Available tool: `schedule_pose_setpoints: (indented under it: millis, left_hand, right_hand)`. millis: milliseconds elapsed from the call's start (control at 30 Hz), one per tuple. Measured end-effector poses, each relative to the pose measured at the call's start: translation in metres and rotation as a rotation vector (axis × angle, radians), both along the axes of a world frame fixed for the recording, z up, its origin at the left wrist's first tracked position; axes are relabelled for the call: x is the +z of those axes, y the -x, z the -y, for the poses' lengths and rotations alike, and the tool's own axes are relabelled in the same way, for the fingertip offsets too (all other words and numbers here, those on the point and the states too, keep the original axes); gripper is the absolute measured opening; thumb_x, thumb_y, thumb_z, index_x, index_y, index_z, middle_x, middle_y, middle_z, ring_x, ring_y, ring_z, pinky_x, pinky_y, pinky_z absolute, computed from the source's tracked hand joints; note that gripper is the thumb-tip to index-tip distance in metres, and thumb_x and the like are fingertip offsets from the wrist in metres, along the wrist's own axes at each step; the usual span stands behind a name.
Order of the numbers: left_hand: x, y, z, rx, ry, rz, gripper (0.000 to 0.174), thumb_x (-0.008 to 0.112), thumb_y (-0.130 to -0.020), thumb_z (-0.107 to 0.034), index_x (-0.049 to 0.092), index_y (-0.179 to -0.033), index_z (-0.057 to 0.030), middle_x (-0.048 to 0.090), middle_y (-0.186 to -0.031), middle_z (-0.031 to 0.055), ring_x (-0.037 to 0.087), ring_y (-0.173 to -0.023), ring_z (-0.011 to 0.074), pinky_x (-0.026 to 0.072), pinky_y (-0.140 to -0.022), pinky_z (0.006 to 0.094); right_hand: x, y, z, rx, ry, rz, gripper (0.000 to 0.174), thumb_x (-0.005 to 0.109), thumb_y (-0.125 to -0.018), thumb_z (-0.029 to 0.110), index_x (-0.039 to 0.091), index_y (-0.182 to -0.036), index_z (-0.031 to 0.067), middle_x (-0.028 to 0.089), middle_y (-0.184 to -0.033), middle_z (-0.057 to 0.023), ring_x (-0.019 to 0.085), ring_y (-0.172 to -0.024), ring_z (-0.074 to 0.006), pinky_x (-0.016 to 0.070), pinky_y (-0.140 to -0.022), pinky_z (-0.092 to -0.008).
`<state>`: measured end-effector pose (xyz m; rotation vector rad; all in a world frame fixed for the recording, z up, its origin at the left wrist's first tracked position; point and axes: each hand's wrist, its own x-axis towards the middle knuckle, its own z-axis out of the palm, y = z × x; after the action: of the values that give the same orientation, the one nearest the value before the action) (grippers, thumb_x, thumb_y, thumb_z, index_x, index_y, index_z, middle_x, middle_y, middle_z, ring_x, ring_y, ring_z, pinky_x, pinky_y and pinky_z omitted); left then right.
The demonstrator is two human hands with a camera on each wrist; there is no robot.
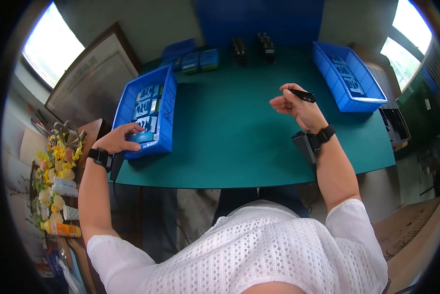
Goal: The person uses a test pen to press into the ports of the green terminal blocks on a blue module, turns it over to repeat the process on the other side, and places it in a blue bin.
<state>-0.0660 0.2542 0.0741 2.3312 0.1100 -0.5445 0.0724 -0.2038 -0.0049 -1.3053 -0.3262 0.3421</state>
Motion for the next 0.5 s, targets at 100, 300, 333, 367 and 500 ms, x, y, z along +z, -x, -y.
schedule_pose_setpoints:
  millis: [100, 300, 333, 367, 500]
  left_hand:
    - [-0.001, 0.003, -0.002, 0.007, 0.034, 0.04, 0.064, 0.079, -0.06, -0.021, 0.047, -0.114, -0.0063, 0.051, -0.098, 0.0055, 0.047, -0.092, 0.0157, 0.0361, -0.085, 0.0265]
    - [-0.001, 0.013, -0.005, 0.103, 0.153, 0.24, 0.053, 0.071, -0.068, -0.006, 0.043, -0.113, -0.0061, 0.05, -0.099, 0.0041, 0.047, -0.091, 0.0128, 0.0389, -0.081, 0.0247]
    - [0.0, 0.014, -0.013, 0.124, 0.179, 0.3, 0.052, 0.07, -0.069, -0.004, 0.043, -0.114, -0.0061, 0.05, -0.099, 0.0039, 0.047, -0.091, 0.0124, 0.04, -0.08, 0.0244]
    - [0.005, 0.014, -0.022, 0.145, 0.135, 0.355, 0.049, 0.066, -0.075, -0.007, 0.04, -0.117, -0.0065, 0.05, -0.103, 0.0047, 0.05, -0.094, 0.0134, 0.0439, -0.078, 0.0252]
    - [0.025, 0.012, 0.028, 0.266, 0.635, 0.737, 0.042, 0.057, -0.085, -0.015, 0.039, -0.121, -0.0082, 0.051, -0.111, 0.0072, 0.053, -0.1, 0.0197, 0.0482, -0.08, 0.0341]
  right_hand:
    - [0.001, 0.0, 0.001, -0.004, 0.005, -0.011, 0.021, 0.05, -0.091, 0.025, 0.05, -0.102, 0.0066, 0.064, -0.089, -0.0127, 0.061, -0.083, -0.0189, 0.048, -0.075, -0.03]
    - [-0.001, -0.002, 0.002, 0.007, -0.008, -0.019, 0.02, 0.05, -0.091, 0.024, 0.05, -0.102, 0.0072, 0.064, -0.089, -0.0122, 0.061, -0.083, -0.0184, 0.0487, -0.074, -0.0299]
    - [-0.002, -0.002, 0.001, 0.015, -0.012, -0.025, 0.021, 0.05, -0.091, 0.024, 0.05, -0.102, 0.0071, 0.064, -0.09, -0.0121, 0.061, -0.083, -0.0184, 0.0488, -0.074, -0.0299]
    - [-0.002, -0.002, 0.001, 0.017, -0.018, -0.025, 0.02, 0.05, -0.091, 0.024, 0.05, -0.102, 0.007, 0.064, -0.09, -0.012, 0.061, -0.083, -0.0184, 0.0489, -0.074, -0.0298]
    - [0.0, 0.0, -0.001, 0.025, -0.043, -0.013, 0.019, 0.05, -0.091, 0.022, 0.049, -0.102, 0.0067, 0.064, -0.09, -0.012, 0.062, -0.083, -0.0184, 0.0491, -0.074, -0.0291]
